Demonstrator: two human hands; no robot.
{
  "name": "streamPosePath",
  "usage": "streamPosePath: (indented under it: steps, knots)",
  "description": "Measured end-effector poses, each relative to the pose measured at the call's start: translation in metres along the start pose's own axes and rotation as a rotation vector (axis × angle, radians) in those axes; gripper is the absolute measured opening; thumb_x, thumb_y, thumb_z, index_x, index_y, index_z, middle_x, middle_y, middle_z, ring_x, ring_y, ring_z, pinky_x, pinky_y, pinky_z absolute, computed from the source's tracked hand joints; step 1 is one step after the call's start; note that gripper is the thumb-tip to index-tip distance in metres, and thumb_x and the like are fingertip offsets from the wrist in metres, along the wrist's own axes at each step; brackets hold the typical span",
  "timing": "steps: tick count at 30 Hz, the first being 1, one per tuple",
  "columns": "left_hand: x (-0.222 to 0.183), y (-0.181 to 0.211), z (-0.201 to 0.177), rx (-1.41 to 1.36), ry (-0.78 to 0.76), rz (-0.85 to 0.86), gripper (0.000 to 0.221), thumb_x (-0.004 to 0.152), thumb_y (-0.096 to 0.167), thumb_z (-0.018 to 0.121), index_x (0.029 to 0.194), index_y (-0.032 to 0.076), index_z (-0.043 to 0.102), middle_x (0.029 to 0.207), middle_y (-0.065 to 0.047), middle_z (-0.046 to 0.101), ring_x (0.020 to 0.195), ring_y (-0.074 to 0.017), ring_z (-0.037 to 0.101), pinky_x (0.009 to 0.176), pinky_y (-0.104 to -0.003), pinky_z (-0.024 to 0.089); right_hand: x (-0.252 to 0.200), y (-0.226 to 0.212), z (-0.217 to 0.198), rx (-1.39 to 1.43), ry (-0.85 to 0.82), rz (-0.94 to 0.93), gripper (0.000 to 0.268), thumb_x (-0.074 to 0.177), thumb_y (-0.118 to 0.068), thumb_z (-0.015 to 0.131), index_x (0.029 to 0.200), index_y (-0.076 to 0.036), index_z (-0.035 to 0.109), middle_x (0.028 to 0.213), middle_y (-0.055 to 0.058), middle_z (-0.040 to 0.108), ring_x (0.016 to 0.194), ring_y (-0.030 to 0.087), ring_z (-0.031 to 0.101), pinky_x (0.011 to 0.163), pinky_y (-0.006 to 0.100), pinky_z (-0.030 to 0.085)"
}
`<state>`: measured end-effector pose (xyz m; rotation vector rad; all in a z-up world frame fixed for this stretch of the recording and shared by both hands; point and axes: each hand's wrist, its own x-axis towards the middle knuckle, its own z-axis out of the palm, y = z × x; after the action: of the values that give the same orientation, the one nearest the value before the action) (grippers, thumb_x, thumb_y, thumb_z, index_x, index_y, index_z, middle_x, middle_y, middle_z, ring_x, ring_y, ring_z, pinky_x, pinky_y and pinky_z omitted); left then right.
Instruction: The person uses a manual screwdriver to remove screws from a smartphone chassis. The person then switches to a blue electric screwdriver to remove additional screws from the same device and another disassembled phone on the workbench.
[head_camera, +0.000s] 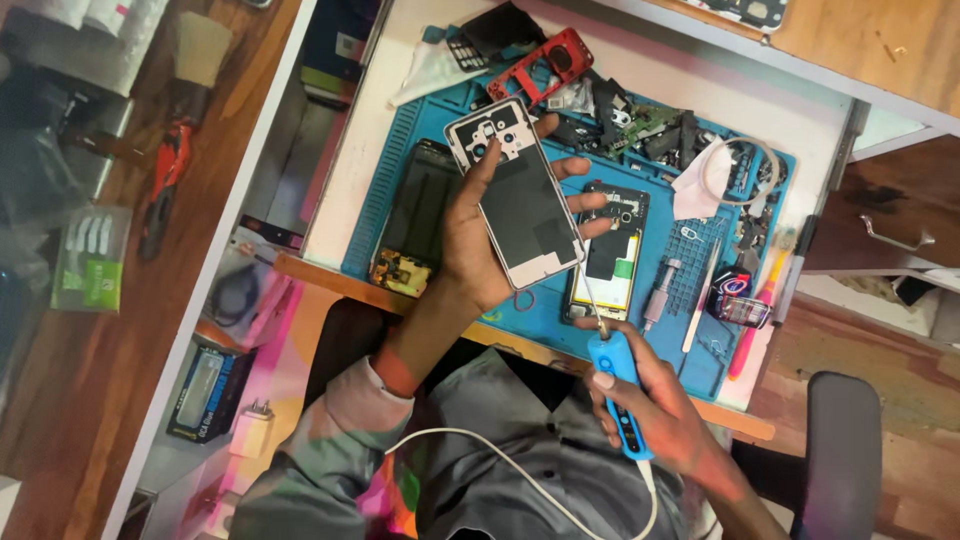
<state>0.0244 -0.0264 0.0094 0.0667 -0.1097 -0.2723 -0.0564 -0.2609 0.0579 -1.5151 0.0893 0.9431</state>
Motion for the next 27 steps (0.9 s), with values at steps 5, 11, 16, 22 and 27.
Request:
streamPosePath:
  steps: [5,11,16,22,27]
  knots:
    - [0.001,0.002,-0.001,0.013,-0.036,-0.004,0.054,0.116,0.044,0.046,0.16,0.014,0.039,0.133,-0.022,0.063,0.122,-0.0405,0.066,0.112,-0.064,0.049,0.01,0.002,-0.005,0.051,-0.038,0.0,0.06,0.09,-0.017,0.056,0.148,-0.012,0.045,0.065,0.003,0.048,0.052,0.013,0.051,0.046,0.028,0.044]
    - [0.004,0.0,-0.014,-0.008,0.012,-0.046,0.053,0.116,0.041,0.047,0.154,0.004,0.045,0.126,-0.023,0.065,0.118,-0.0374,0.067,0.112,-0.061,0.05,0.01,0.005,-0.008,0.077,0.004,0.047,0.05,0.09,-0.015,0.054,0.14,-0.01,0.049,0.066,0.003,0.049,0.052,0.013,0.05,0.046,0.029,0.043]
    - [0.004,0.0,-0.021,-0.034,0.058,-0.109,0.047,0.115,0.04,0.048,0.138,0.0,0.054,0.121,-0.024,0.067,0.113,-0.0365,0.068,0.11,-0.058,0.051,0.011,0.005,-0.008,0.012,0.014,-0.005,0.046,0.091,-0.015,0.053,0.137,-0.012,0.051,0.063,0.004,0.05,0.05,0.012,0.052,0.045,0.028,0.045]
    - [0.003,0.006,-0.028,-0.04,0.097,-0.169,0.043,0.113,0.042,0.049,0.128,0.002,0.057,0.121,-0.025,0.068,0.116,-0.0384,0.067,0.109,-0.058,0.051,0.01,0.009,-0.008,0.076,0.028,0.058,0.043,0.091,-0.013,0.054,0.133,-0.01,0.053,0.063,0.005,0.05,0.049,0.012,0.049,0.043,0.029,0.042]
    - [0.005,0.004,-0.031,-0.001,0.116,-0.173,0.042,0.112,0.041,0.049,0.127,0.003,0.058,0.121,-0.026,0.068,0.118,-0.0397,0.067,0.109,-0.059,0.051,0.01,0.01,-0.008,0.123,0.004,0.022,0.041,0.091,-0.012,0.054,0.132,-0.009,0.052,0.064,0.004,0.05,0.049,0.011,0.049,0.042,0.029,0.043]
